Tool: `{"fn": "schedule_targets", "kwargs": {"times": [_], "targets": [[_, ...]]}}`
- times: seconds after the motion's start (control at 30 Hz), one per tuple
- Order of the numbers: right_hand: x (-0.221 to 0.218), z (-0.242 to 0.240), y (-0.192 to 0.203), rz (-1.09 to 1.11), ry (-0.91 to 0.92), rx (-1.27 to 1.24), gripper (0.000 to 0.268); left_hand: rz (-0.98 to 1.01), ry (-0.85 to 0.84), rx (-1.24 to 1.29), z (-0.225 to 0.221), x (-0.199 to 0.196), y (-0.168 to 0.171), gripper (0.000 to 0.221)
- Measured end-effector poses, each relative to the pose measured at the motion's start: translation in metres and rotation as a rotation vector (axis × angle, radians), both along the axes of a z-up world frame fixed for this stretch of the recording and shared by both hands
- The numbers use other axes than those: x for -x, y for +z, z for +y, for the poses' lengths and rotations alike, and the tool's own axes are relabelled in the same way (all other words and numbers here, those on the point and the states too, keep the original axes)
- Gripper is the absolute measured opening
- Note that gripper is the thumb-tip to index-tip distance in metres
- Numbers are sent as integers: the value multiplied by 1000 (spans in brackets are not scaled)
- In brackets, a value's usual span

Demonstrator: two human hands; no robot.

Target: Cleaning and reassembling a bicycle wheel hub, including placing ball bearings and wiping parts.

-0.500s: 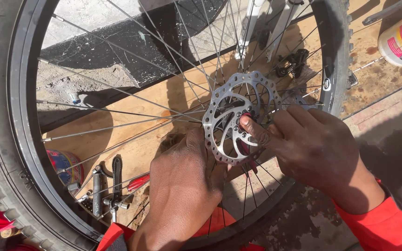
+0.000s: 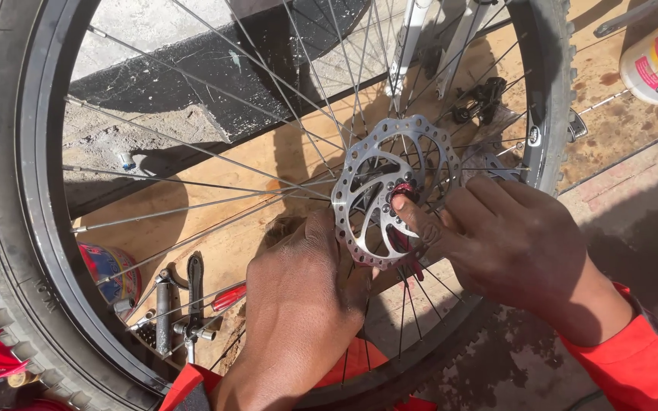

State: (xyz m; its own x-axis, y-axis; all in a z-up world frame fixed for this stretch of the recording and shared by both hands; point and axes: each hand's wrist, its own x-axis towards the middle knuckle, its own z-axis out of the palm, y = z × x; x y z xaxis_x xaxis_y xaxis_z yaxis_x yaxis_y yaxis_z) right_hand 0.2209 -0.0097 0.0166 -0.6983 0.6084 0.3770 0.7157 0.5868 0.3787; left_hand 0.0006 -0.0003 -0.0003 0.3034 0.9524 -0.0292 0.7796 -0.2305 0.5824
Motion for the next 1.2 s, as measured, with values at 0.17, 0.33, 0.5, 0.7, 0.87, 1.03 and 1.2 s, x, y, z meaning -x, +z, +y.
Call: {"fn": "schedule_targets", "kwargs": {"times": [0.17,0.33,0.5,0.7,0.87,1.03,1.2], "targets": [[-7,5,-3,-69,5,-2,63,-33,-13,-68,-2,1,-3,30],[-8,3,-3,-113,-15,-21,59,15,2,2,-1,0,0,29],[8,-4,0,23,-63,57,34,22,-6,6,-1,0,-2,31],[8,-6,-8,129,-45,87,39,-68,-31,-89,0,2,-3,26],[-1,1,-8,21,-27,49,52,-3,-18,-31,-1,1,-5,27],[-4,5,-7,-29,8,-22,55,-30,-29,-78,-1,2,-6,27],[-6,5,-6,-90,-45,-15,52,-9,-13,-34,-1,2,-6,27]]}}
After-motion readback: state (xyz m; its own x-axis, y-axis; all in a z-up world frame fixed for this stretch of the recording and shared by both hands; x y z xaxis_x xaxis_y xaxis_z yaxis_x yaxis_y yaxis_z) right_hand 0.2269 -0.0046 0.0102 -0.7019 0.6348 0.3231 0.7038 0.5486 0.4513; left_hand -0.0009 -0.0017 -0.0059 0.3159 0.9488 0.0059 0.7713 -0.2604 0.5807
